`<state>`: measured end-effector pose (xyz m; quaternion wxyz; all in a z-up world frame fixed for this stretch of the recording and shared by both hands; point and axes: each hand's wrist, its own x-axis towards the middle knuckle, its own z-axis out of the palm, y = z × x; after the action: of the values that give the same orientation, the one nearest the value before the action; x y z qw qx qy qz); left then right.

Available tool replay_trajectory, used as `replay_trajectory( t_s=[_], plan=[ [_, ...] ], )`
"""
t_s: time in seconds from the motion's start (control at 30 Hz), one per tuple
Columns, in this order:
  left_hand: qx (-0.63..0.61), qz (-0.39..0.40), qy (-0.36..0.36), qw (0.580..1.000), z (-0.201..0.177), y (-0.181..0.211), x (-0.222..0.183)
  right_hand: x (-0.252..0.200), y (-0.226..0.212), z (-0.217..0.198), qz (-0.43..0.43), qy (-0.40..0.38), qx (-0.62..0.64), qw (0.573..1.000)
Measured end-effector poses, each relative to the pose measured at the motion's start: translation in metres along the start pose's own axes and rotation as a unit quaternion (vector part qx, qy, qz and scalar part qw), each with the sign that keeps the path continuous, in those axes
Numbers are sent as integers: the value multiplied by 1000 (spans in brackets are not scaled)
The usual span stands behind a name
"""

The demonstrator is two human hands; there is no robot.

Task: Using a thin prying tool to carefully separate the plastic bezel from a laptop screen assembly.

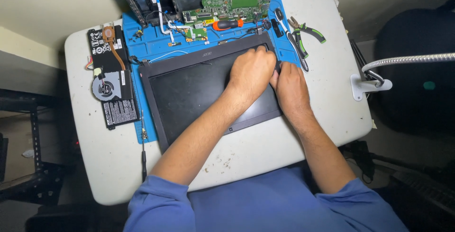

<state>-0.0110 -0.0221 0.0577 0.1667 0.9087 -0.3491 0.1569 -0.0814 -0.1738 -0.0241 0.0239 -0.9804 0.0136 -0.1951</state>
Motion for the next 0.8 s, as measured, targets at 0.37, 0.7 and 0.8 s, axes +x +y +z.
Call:
replay_trajectory(
  t_s=[0.37, 0.7, 0.8],
  plan=[
    [-64, -13, -36, 997, -19, -16, -7, 4, -3, -32, 45, -46, 106, 992],
    [-182, -79, -156, 968, -42, -27, -44, 18, 1, -46, 57, -113, 105, 986],
    [-198, -77, -139, 967, -35, -21, -52, 17, 3, -48, 51, -129, 110, 984]
  ],
)
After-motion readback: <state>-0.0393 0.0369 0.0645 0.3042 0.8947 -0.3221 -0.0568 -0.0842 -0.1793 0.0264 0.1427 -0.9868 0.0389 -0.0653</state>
